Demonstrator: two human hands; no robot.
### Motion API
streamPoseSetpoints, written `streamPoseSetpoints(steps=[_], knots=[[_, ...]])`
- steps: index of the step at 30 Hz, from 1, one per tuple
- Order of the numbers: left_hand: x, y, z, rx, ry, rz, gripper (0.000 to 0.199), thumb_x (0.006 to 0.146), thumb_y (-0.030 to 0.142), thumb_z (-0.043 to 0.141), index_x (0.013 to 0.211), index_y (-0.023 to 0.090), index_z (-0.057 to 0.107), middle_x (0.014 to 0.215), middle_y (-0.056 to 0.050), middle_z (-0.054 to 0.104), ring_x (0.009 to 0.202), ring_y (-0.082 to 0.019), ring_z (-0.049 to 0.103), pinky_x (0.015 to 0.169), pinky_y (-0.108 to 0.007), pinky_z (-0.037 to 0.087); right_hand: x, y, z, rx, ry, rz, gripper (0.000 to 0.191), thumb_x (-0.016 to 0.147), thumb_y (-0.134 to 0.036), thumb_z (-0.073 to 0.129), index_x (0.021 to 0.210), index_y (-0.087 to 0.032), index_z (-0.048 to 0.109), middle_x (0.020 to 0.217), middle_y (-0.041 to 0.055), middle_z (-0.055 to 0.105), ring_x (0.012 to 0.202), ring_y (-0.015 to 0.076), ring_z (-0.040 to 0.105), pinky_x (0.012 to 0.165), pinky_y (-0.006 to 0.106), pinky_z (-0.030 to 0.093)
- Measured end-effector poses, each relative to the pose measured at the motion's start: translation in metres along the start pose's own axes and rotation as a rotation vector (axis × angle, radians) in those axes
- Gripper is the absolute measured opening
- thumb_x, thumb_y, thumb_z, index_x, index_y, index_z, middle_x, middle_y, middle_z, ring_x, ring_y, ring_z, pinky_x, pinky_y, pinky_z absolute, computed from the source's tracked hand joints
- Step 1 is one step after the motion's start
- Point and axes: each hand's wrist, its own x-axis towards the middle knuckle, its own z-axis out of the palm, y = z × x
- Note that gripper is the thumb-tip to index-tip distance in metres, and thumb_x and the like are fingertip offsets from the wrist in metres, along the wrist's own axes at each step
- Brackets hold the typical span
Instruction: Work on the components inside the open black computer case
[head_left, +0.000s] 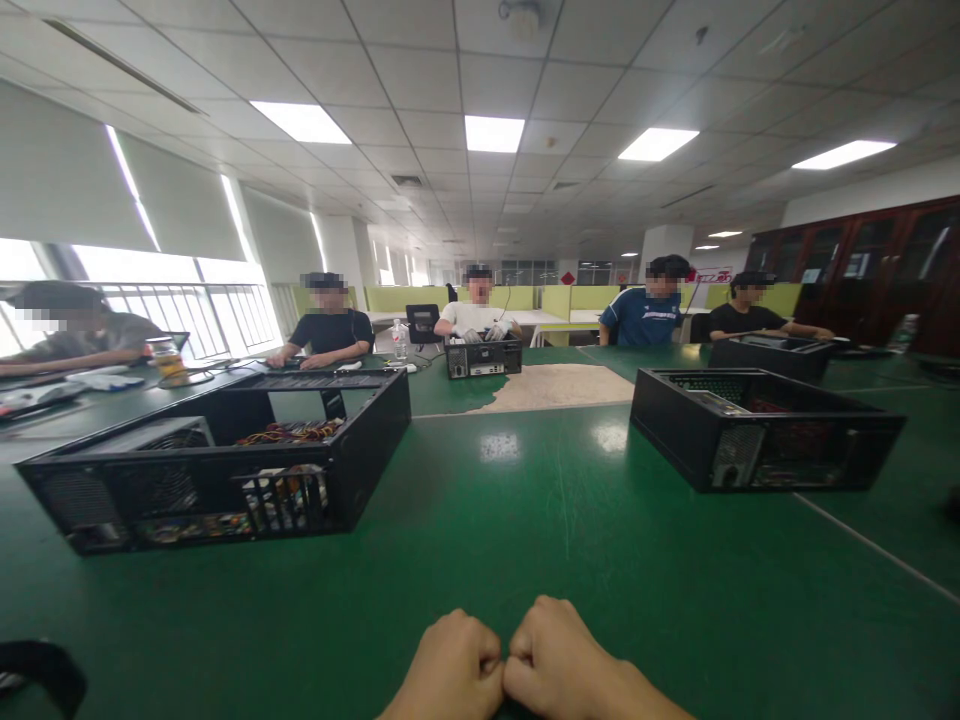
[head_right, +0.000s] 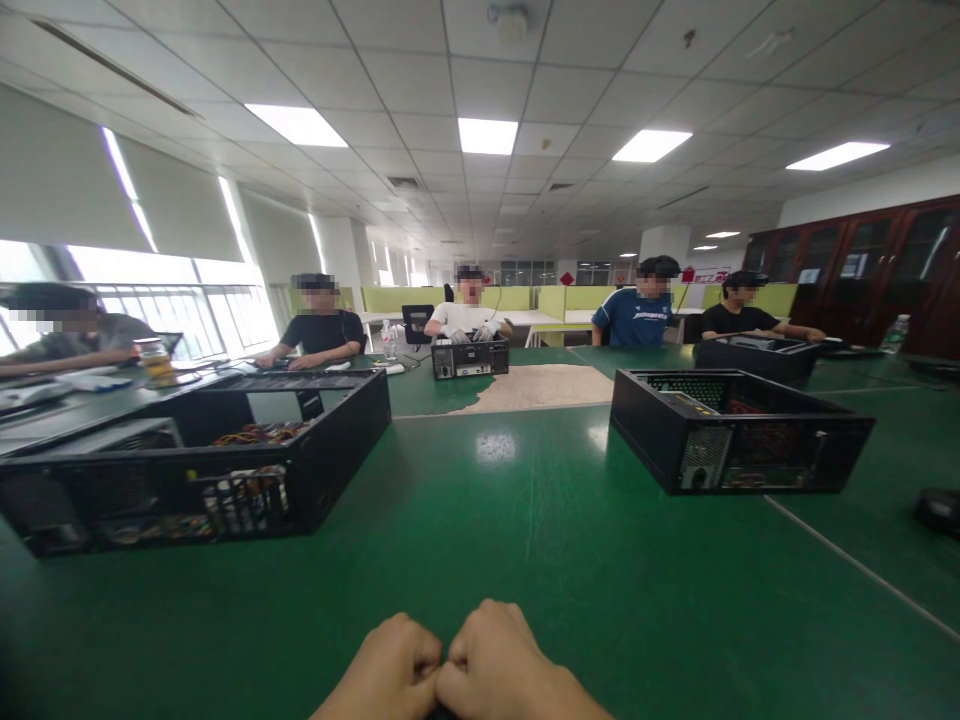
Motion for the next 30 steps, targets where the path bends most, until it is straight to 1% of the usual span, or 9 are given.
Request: streamPoseSetpoints(steps=[6, 13, 21, 24, 30], knots=[[0.0011, -0.0005, 0.0002, -0.002, 0.021, 0.007, 0.022, 0.060, 0.020, 0.045, 0.045, 0.016, 0.030, 0.048, 0.004, 0.018, 0.054, -0.012, 0.013, 0.053, -0.030, 0.014, -0.0004, -0.0014, -0.0020, 0.007, 0.029, -0.006, 0.019, 0.060, -0.023, 0.048, 0.043, -0.015, 0.047, 0.038, -0.0049, 0.043, 0.042, 0.0067, 0.015, 0.044, 0.023, 0.016], [0.0026, -0.0053, 0.0048, 0.004, 0.031, 0.004, 0.021, 0.061, 0.021, 0.046, 0.045, 0.016, 0.032, 0.049, 0.005, 0.013, 0.052, -0.011, 0.013, 0.052, -0.029, 0.014, -0.0013, -0.0012, 0.0004, -0.021, 0.017, 0.007, 0.018, 0.060, -0.024, 0.049, 0.045, -0.015, 0.052, 0.040, -0.0032, 0.050, 0.043, 0.0068, 0.015, 0.044, 0.023, 0.015], [0.0030, -0.0050, 0.0044, 0.019, 0.028, 0.012, 0.022, 0.062, 0.021, 0.046, 0.046, 0.016, 0.033, 0.049, 0.005, 0.015, 0.052, -0.011, 0.014, 0.053, -0.029, 0.016, 0.0003, -0.0015, -0.0008, -0.012, 0.016, 0.003, 0.018, 0.060, -0.023, 0.048, 0.044, -0.015, 0.052, 0.041, -0.0024, 0.052, 0.043, 0.0068, 0.015, 0.044, 0.023, 0.016], [0.0022, -0.0033, 0.0029, 0.020, 0.012, 0.000, 0.022, 0.062, 0.020, 0.047, 0.046, 0.016, 0.033, 0.050, 0.005, 0.015, 0.053, -0.011, 0.013, 0.053, -0.029, 0.015, -0.0001, -0.0015, -0.0005, -0.005, 0.014, 0.005, 0.018, 0.060, -0.023, 0.048, 0.044, -0.015, 0.050, 0.041, -0.0026, 0.051, 0.042, 0.0066, 0.015, 0.044, 0.023, 0.016], [0.0016, -0.0026, 0.0026, 0.026, 0.028, -0.011, 0.023, 0.062, 0.020, 0.047, 0.045, 0.016, 0.032, 0.049, 0.005, 0.015, 0.052, -0.011, 0.013, 0.053, -0.029, 0.016, 0.0006, -0.0018, -0.0007, 0.010, 0.021, 0.000, 0.018, 0.059, -0.023, 0.048, 0.043, -0.014, 0.044, 0.038, -0.0038, 0.046, 0.043, 0.0069, 0.014, 0.044, 0.023, 0.016]])
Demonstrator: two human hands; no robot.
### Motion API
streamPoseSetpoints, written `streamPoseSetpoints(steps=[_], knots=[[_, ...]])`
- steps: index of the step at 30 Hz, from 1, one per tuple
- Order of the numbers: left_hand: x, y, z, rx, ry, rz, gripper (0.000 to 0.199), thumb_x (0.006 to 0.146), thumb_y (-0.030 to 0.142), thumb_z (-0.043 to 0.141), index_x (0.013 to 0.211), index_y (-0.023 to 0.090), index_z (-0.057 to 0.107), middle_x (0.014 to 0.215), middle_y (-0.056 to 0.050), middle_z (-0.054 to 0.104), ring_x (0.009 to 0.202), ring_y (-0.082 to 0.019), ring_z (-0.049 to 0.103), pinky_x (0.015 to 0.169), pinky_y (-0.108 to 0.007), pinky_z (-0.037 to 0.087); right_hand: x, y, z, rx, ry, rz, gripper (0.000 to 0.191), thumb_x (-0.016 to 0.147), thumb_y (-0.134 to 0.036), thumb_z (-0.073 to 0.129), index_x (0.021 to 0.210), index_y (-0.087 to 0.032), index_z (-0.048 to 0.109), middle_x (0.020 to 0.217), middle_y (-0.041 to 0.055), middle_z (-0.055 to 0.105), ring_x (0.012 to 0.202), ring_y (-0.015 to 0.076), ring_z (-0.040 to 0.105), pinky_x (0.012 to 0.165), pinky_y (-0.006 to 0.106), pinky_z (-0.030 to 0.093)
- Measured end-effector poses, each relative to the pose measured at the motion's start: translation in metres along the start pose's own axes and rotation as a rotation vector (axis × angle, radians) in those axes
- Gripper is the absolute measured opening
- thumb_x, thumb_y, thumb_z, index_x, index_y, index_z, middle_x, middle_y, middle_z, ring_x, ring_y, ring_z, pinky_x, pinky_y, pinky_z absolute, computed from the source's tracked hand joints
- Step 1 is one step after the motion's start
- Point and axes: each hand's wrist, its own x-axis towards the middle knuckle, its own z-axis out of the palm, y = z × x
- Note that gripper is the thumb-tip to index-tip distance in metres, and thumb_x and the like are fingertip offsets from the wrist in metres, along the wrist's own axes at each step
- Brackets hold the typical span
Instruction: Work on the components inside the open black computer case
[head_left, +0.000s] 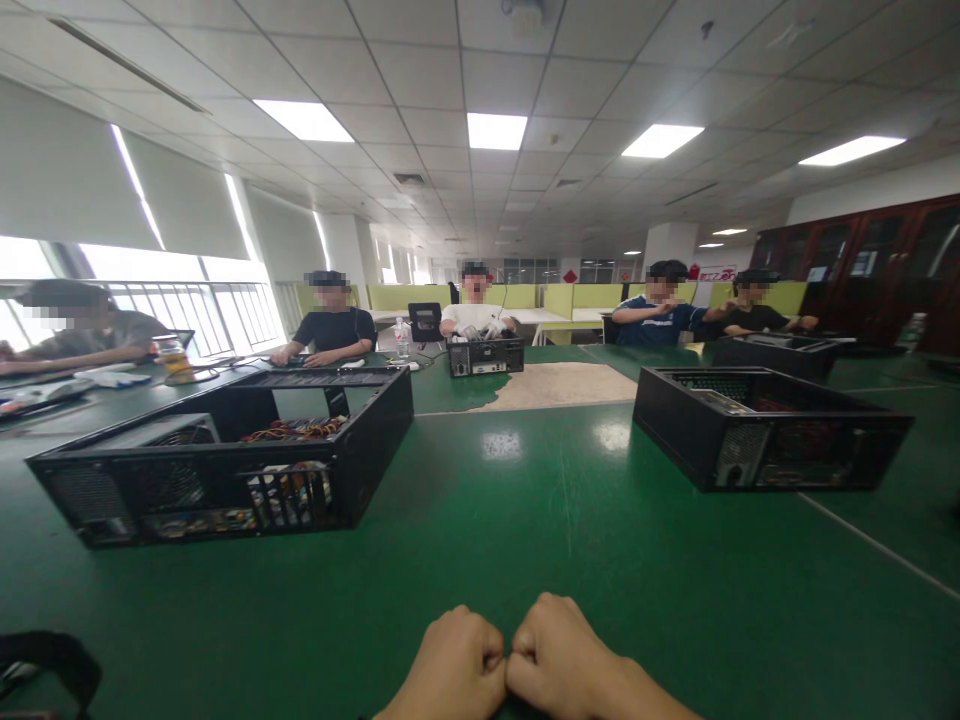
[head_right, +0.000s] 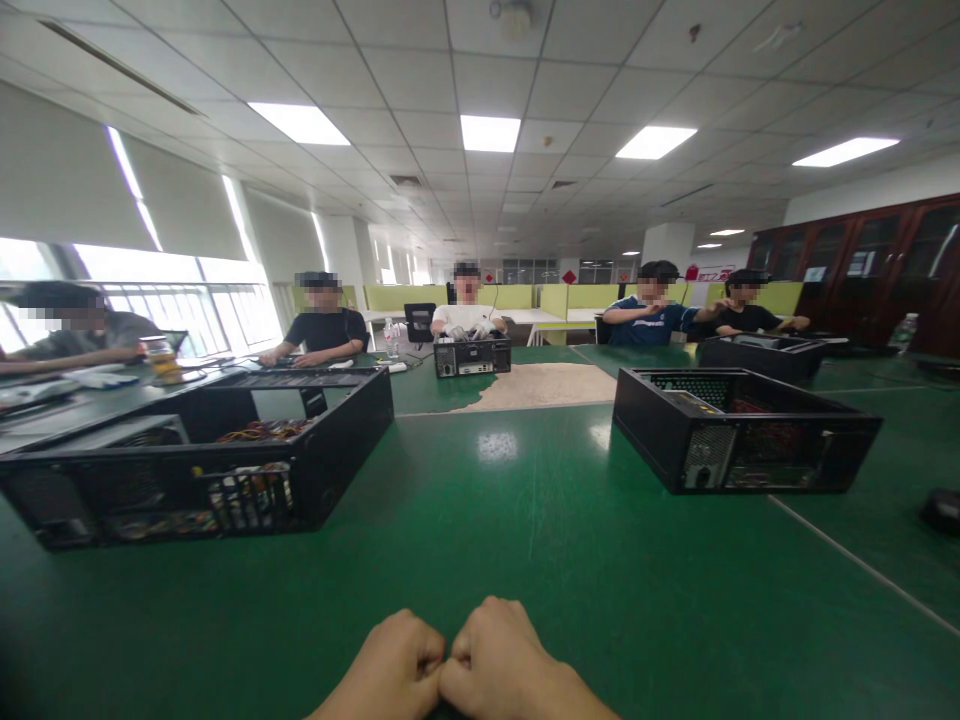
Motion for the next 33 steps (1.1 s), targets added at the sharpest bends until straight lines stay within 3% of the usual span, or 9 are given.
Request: streamPoseSetpoints(steps=[14, 23, 29, 33], knots=[[-0.0004, 0.0005, -0.0008, -0.017, -0.006, 0.004, 0.022, 0.062, 0.021, 0.046, 0.045, 0.016, 0.032, 0.050, 0.005, 0.015, 0.053, -0.011, 0.014, 0.053, -0.029, 0.015, -0.0013, 0.0023, 0.0029, -0.002, 0.003, -0.002, 0.019, 0.060, -0.024, 0.048, 0.043, -0.015, 0.048, 0.038, -0.0037, 0.046, 0.042, 0.0064, 0.015, 0.044, 0.023, 0.016], [0.0002, -0.0018, 0.0014, 0.022, -0.013, 0.017, 0.023, 0.063, 0.022, 0.046, 0.046, 0.016, 0.033, 0.046, 0.003, 0.039, 0.053, -0.012, 0.011, 0.052, -0.027, 0.019, -0.0011, 0.0027, 0.0023, -0.024, -0.006, 0.003, 0.018, 0.061, -0.023, 0.049, 0.046, -0.016, 0.054, 0.041, -0.0027, 0.052, 0.043, 0.0071, 0.014, 0.045, 0.023, 0.017], [0.0011, -0.0014, 0.0015, 0.083, -0.014, 0.011, 0.018, 0.064, 0.022, 0.047, 0.046, 0.017, 0.043, 0.048, 0.002, 0.041, 0.053, -0.012, 0.013, 0.052, -0.027, 0.021, -0.0020, -0.0003, -0.0011, -0.061, -0.028, 0.000, 0.018, 0.063, -0.023, 0.049, 0.048, -0.017, 0.058, 0.044, -0.0031, 0.053, 0.044, 0.0077, 0.014, 0.046, 0.023, 0.018], [-0.0003, -0.0003, 0.0002, 0.072, -0.009, 0.015, 0.019, 0.064, 0.021, 0.046, 0.046, 0.016, 0.040, 0.047, 0.002, 0.043, 0.052, -0.012, 0.013, 0.051, -0.027, 0.019, -0.0022, -0.0004, -0.0012, -0.066, -0.055, 0.017, 0.019, 0.064, -0.023, 0.049, 0.050, -0.017, 0.059, 0.044, -0.0032, 0.053, 0.043, 0.0072, 0.018, 0.046, 0.023, 0.019]])
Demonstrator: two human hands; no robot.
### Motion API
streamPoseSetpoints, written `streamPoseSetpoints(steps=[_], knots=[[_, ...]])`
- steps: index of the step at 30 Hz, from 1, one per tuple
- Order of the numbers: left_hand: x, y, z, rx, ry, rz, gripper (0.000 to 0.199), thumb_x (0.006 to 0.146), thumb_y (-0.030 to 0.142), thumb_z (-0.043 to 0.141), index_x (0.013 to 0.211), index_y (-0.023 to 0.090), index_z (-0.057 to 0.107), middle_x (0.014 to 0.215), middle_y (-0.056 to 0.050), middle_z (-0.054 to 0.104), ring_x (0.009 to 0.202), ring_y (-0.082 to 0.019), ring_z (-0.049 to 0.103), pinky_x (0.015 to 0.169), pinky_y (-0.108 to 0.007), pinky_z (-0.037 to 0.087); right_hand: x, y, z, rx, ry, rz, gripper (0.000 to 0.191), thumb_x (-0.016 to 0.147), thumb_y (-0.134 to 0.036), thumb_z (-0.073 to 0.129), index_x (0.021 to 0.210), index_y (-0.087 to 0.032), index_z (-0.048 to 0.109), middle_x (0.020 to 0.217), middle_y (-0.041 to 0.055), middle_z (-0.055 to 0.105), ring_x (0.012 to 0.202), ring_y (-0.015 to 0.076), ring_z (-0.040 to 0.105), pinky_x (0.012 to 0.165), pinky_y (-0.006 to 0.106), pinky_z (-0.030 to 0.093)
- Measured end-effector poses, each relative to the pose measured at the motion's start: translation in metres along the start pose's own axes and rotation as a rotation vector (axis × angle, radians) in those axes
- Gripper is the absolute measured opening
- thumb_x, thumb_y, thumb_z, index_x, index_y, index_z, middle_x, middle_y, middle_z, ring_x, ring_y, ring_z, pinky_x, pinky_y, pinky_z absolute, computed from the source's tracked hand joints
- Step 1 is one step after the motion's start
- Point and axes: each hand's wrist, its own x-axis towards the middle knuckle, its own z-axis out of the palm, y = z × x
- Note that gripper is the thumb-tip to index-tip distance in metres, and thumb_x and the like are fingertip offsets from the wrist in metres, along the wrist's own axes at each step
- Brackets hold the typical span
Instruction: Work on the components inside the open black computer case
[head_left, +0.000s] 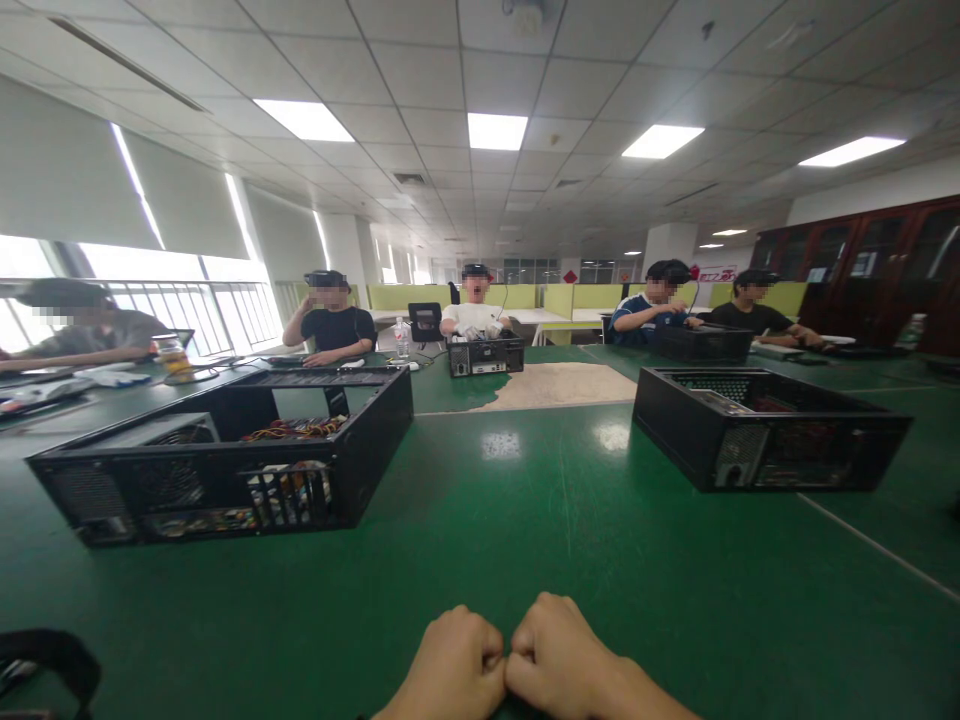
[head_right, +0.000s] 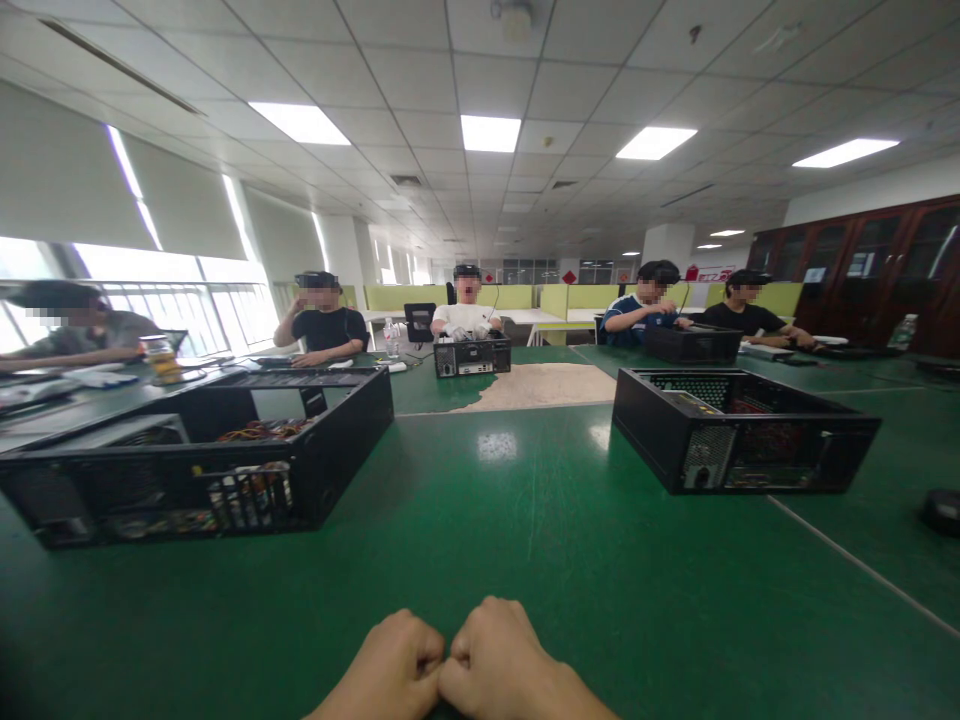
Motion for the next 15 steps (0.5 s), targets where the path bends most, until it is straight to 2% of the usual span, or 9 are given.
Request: streamPoseSetpoints(steps=[6, 12, 15], knots=[[0.0002, 0.0000, 0.0009, -0.027, 0.014, -0.002, 0.021, 0.062, 0.020, 0.046, 0.046, 0.016, 0.033, 0.045, 0.003, 0.039, 0.052, -0.011, 0.012, 0.052, -0.027, 0.019, 0.0013, 0.0021, 0.0023, -0.012, 0.019, -0.014, 0.018, 0.063, -0.022, 0.049, 0.049, -0.017, 0.059, 0.044, -0.0034, 0.053, 0.044, 0.0074, 0.016, 0.046, 0.023, 0.018], [0.0011, 0.0001, 0.0008, -0.051, 0.003, -0.008, 0.025, 0.063, 0.022, 0.047, 0.045, 0.016, 0.032, 0.045, 0.004, 0.025, 0.053, -0.011, 0.010, 0.051, -0.028, 0.017, 0.0006, 0.0012, 0.0026, 0.012, 0.043, -0.008, 0.017, 0.061, -0.022, 0.049, 0.046, -0.016, 0.056, 0.043, -0.0032, 0.053, 0.043, 0.0072, 0.014, 0.045, 0.024, 0.016], [0.0007, 0.0003, 0.0005, -0.048, 0.011, -0.007, 0.024, 0.064, 0.022, 0.047, 0.045, 0.016, 0.032, 0.045, 0.004, 0.025, 0.052, -0.011, 0.011, 0.051, -0.028, 0.017, -0.0001, 0.0009, 0.0021, 0.013, 0.044, -0.007, 0.017, 0.061, -0.022, 0.048, 0.046, -0.016, 0.055, 0.042, -0.0032, 0.052, 0.043, 0.0073, 0.014, 0.045, 0.024, 0.016]])
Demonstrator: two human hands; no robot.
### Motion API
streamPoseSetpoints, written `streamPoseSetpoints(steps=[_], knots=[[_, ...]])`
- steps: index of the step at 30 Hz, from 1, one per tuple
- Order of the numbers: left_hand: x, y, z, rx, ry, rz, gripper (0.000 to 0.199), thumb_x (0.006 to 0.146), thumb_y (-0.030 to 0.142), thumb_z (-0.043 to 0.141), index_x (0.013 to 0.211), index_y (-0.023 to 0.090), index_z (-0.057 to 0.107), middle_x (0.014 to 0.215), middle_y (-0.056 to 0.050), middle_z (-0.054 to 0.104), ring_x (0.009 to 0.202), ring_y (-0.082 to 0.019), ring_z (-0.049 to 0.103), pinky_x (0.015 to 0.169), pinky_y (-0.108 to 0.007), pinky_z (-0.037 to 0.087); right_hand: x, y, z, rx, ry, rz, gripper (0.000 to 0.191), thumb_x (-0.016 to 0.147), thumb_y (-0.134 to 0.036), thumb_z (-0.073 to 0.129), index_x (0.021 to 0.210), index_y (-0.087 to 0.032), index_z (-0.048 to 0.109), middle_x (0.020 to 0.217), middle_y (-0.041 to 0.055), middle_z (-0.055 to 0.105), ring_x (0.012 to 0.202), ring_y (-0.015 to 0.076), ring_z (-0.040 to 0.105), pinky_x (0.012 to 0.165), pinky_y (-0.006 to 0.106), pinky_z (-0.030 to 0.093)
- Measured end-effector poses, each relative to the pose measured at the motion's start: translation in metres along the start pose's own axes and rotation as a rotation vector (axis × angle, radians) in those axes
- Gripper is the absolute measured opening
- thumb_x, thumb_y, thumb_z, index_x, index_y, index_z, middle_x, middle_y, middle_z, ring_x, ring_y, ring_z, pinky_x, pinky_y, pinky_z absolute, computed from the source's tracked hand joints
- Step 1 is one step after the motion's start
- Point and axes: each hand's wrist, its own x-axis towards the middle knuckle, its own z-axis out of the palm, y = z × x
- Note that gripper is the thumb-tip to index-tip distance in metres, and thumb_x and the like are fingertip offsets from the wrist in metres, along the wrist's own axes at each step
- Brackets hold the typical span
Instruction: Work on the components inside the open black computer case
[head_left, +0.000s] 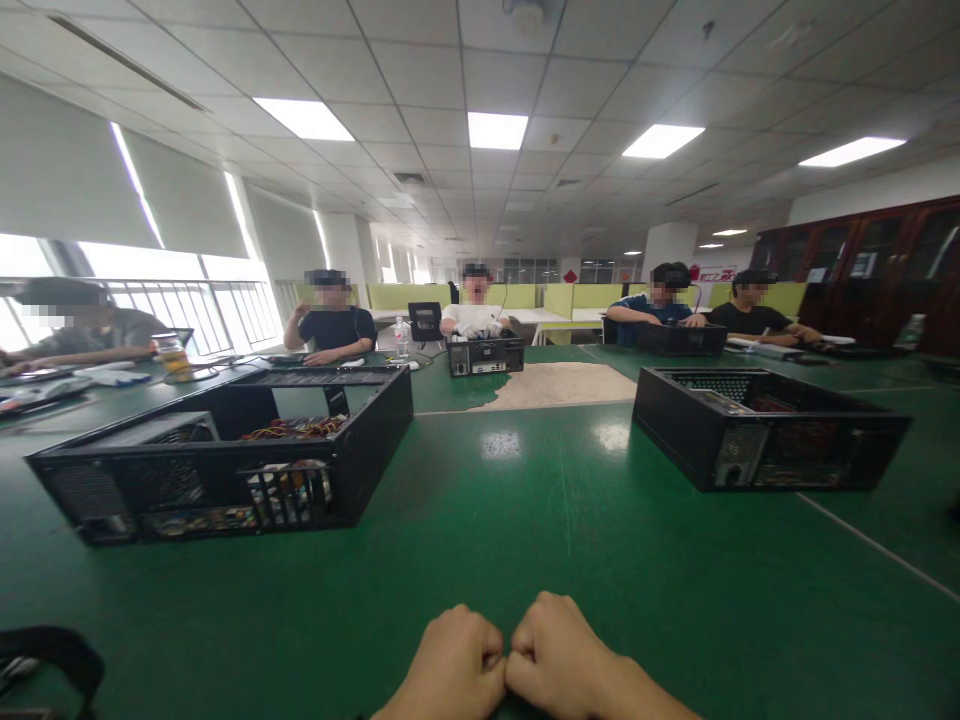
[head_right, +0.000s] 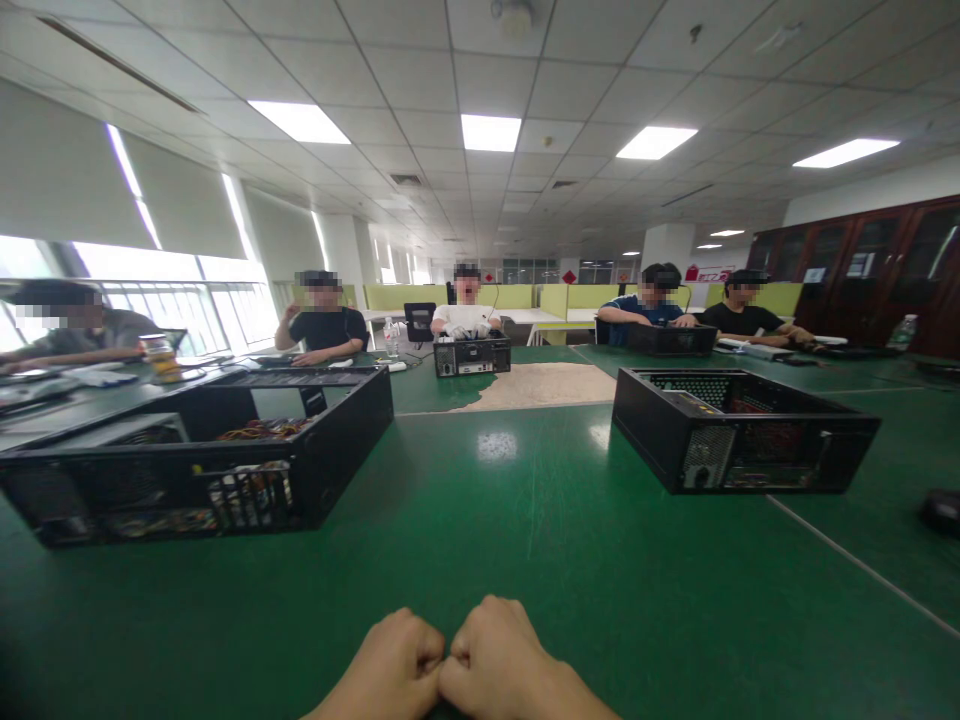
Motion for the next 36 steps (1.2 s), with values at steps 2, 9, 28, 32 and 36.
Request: streamPoseSetpoints(steps=[2, 9, 28, 32, 36], knots=[[-0.0003, 0.0002, 0.0000, 0.007, 0.002, -0.001, 0.024, 0.064, 0.022, 0.047, 0.046, 0.016, 0.032, 0.045, 0.004, 0.028, 0.052, -0.011, 0.011, 0.051, -0.028, 0.017, 0.0000, -0.0003, -0.0006, 0.001, -0.005, -0.001, 0.017, 0.061, -0.022, 0.048, 0.046, -0.016, 0.055, 0.042, -0.0033, 0.052, 0.044, 0.0075, 0.014, 0.045, 0.024, 0.017], [0.0000, -0.0004, 0.0023, 0.027, 0.015, 0.001, 0.023, 0.062, 0.020, 0.047, 0.046, 0.016, 0.032, 0.045, 0.003, 0.034, 0.054, -0.012, 0.009, 0.052, -0.028, 0.017, 0.0004, -0.0011, -0.0018, 0.000, -0.008, -0.003, 0.017, 0.061, -0.022, 0.049, 0.046, -0.016, 0.053, 0.041, -0.0038, 0.050, 0.044, 0.0078, 0.013, 0.046, 0.024, 0.017], [-0.0001, 0.0003, 0.0005, 0.078, -0.023, -0.006, 0.018, 0.065, 0.021, 0.047, 0.048, 0.017, 0.051, 0.049, 0.000, 0.046, 0.052, -0.012, 0.015, 0.051, -0.028, 0.018, 0.0000, -0.0011, -0.0026, -0.031, -0.046, -0.010, 0.017, 0.064, -0.022, 0.049, 0.050, -0.016, 0.058, 0.045, -0.0037, 0.052, 0.044, 0.0076, 0.018, 0.046, 0.024, 0.017], [0.0002, -0.0006, 0.0013, 0.057, -0.010, -0.009, 0.018, 0.063, 0.021, 0.047, 0.046, 0.017, 0.045, 0.048, 0.001, 0.045, 0.052, -0.012, 0.012, 0.051, -0.028, 0.017, 0.0005, -0.0012, -0.0026, -0.012, -0.035, -0.009, 0.018, 0.063, -0.023, 0.049, 0.048, -0.016, 0.057, 0.043, -0.0035, 0.052, 0.044, 0.0077, 0.017, 0.045, 0.024, 0.016], [-0.0010, -0.0010, 0.0019, 0.012, 0.019, 0.008, 0.022, 0.062, 0.021, 0.046, 0.046, 0.015, 0.034, 0.045, 0.002, 0.040, 0.052, -0.011, 0.011, 0.051, -0.029, 0.016, 0.0010, -0.0017, -0.0024, 0.014, -0.007, -0.015, 0.017, 0.061, -0.022, 0.049, 0.046, -0.016, 0.054, 0.042, -0.0036, 0.051, 0.043, 0.0072, 0.015, 0.045, 0.024, 0.016]])
